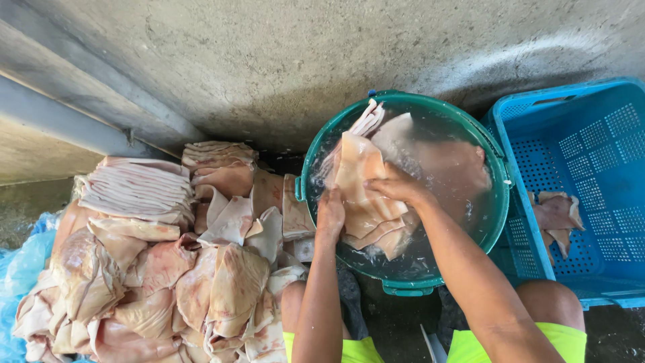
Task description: The person washes large pieces of raw meat by hand in a green bucket of water. They scrub and rinse each piece individually, then transfer the cleaned meat into a blue plastic basket.
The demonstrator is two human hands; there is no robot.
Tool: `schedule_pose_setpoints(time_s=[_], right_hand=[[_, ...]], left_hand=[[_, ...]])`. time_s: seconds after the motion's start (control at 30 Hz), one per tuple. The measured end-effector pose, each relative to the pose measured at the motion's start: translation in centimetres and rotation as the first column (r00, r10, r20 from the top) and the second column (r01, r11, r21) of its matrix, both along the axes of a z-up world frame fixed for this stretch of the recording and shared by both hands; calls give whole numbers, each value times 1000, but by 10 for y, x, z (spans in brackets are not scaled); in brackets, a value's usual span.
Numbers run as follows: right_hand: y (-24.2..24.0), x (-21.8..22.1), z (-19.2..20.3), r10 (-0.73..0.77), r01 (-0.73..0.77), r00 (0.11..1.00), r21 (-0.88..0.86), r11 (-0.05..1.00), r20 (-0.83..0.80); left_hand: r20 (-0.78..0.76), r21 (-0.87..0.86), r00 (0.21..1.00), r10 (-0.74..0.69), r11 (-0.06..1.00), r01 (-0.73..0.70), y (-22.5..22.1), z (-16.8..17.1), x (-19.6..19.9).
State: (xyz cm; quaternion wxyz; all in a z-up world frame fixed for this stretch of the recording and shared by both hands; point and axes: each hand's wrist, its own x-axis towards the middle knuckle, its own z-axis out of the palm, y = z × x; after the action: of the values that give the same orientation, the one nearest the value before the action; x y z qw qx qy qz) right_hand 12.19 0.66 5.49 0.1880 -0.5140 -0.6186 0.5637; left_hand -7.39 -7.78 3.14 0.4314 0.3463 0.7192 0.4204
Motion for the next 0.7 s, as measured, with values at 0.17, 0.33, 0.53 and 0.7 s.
schedule_pose_setpoints(time_s=[0.17,0.33,0.53,0.7], right_hand=[[2,9,-10,-75,82,978,-29,996,193],[-8,15,11,-242,59,907,-463,884,-345],[-21,46,106,-77,76,994,-16,997,-82],[-12,64,150,-48,144,922,225,964,-385]], left_hand=[[-205,104,979,-15,994,37,-4,9,16],[293,152,948,-122,985,80,3,50,20],[306,369,876,-373,895,251,25,145,16],[-83,397,881,-465,796,458,31,199,31]])
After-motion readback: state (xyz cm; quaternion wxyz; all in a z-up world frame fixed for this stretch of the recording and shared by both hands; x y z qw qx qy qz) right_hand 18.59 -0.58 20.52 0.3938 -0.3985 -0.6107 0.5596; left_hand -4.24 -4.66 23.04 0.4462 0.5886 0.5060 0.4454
